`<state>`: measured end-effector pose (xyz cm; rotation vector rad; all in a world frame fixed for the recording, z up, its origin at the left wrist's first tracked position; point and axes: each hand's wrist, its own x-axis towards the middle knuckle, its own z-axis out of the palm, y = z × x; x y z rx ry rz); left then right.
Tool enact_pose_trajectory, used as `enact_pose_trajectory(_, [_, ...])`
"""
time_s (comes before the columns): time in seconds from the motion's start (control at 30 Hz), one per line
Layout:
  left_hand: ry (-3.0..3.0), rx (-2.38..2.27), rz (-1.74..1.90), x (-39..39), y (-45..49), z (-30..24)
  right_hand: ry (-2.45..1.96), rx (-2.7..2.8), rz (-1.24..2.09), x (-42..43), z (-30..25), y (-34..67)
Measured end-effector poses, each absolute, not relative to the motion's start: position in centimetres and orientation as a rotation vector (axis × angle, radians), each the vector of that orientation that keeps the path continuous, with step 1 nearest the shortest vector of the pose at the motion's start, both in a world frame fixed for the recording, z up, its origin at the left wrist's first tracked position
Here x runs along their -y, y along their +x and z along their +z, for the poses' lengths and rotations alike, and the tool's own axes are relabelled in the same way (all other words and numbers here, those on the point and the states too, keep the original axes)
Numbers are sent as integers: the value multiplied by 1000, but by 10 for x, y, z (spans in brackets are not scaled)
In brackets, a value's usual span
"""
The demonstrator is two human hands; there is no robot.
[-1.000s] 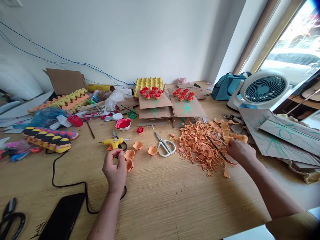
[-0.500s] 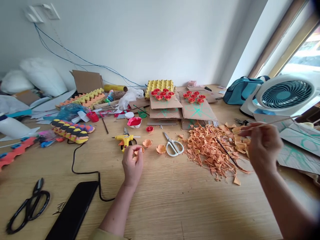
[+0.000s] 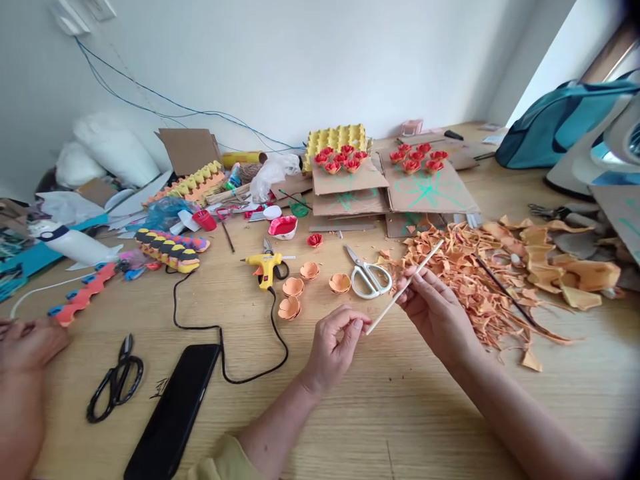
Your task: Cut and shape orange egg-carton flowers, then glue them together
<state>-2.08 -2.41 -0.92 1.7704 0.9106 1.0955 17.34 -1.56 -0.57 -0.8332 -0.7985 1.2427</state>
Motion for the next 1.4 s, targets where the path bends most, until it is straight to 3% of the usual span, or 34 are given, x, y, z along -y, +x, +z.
enact_pose_trajectory(0.27, [1366, -874, 868, 27, -19, -7, -806, 638, 1282, 16, -6, 173])
enact_pose_trajectory(0.6, [1400, -831, 824, 26, -20, -7, -798, 616, 1284, 15, -10, 169])
enact_pose_trajectory(1.4, [2300, -862, 781, 22, -24, -32, -810, 711, 1139, 13, -8, 178])
